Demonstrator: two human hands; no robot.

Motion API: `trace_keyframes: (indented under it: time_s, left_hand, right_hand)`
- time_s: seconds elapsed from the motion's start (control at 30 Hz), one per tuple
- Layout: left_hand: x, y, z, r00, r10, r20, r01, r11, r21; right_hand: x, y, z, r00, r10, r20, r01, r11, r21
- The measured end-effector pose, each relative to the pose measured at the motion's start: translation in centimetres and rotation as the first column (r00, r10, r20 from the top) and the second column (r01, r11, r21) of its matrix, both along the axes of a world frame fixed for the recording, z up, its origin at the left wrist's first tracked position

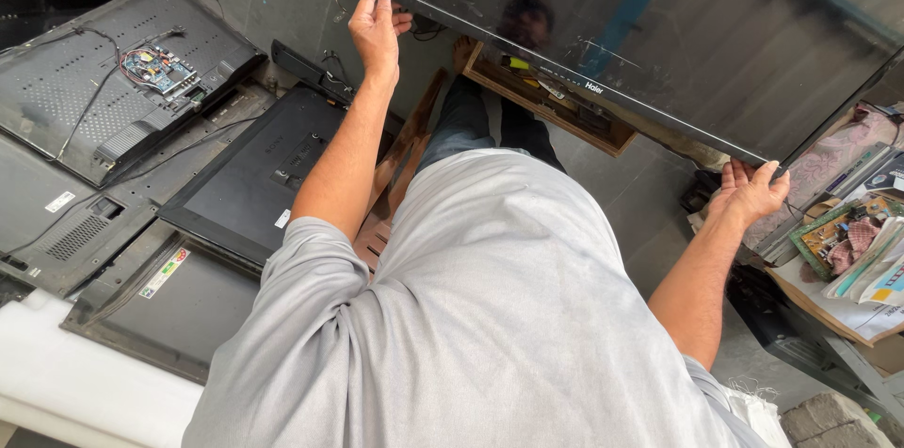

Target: The person removes the front bezel of a flat-screen TV, then flips it over to access the back. They disconnect several internal cables and connectors from the circuit boards.

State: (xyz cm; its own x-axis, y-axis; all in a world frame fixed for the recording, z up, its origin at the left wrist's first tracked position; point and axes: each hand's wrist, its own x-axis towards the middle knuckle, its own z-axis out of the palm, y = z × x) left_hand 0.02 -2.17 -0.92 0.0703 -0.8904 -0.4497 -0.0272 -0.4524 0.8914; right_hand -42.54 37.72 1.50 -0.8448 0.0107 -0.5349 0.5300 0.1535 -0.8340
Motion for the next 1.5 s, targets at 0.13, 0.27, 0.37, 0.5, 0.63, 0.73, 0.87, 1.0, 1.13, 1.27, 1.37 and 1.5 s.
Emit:
trace_keyframes:
  time_s: [0.13,0.27,0.37,0.5,0.63,0.73,0.87,1.0,1.13,1.27,1.37,1.5]
  left_hand:
    - [0.1,-0.2,0.0,0.999,0.004,-0.041,-0.003,1.000,0.023]
    - [0.3,-0.5,-0.2,0.978,0.014,-0.210,-0.006,0.999,0.040]
    - [0.3,-0.9,-0.1,0.938,0.050,-0.344,-0.015,0.994,0.104]
    - [0.6,-1.6,0.6,0.883,0.047,-0.468,0.038,0.985,0.171]
    - [0.7,-2.1,1.2,0.893,0.036,-0.450,0.055,0.981,0.187]
    - [0.5,-2.3,0.9,0.903,0.057,-0.427,0.028,0.981,0.191]
    - [0.0,-2.6,0.4,0.911,0.057,-0.409,0.002,0.990,0.142]
    - [0.1,-2.1,0.2,0.878,0.117,-0.465,-0.024,0.979,0.201]
    - [0.3,-0.5,0.6,0.808,0.061,-0.585,0.111,0.961,0.253]
    - [-0.7,1.3,0.4,0.780,0.033,-0.625,0.186,0.941,0.281]
    - [-1.4,1.9,0.0,0.770,0.081,-0.633,0.169,0.931,0.325]
    - [-1.8,1.8,-0.6,0.741,0.093,-0.665,0.144,0.945,0.292]
  right_hand:
    - [0.1,0.0,0.0,1.000,0.001,-0.012,-0.001,1.000,0.023]
    - [-0.3,0.3,0.1,1.000,-0.008,0.016,0.009,0.998,-0.062]
    - [-0.9,0.4,0.1,0.996,-0.060,0.060,0.067,0.990,-0.122]
    - [-1.5,0.8,0.4,0.976,-0.132,0.172,0.170,0.958,-0.232]
    - [-1.7,1.1,0.9,0.965,-0.062,0.256,0.144,0.937,-0.318]
    - [-1.6,0.6,1.2,0.968,-0.023,0.251,0.108,0.937,-0.332]
    - [-1.5,-0.4,0.5,0.987,-0.100,0.126,0.134,0.944,-0.300]
    - [-1.3,-0.3,-0.1,0.992,-0.085,0.092,0.116,0.898,-0.424]
    - [0.4,-0.4,-0.6,0.969,-0.173,0.174,0.233,0.876,-0.423]
    - [3.2,-2.2,-1.2,0.963,-0.194,0.186,0.254,0.881,-0.398]
    - [4.4,-3.8,-1.8,0.968,-0.176,0.181,0.240,0.867,-0.437]
    - [5.0,-4.4,-2.3,0.976,-0.163,0.148,0.216,0.832,-0.511]
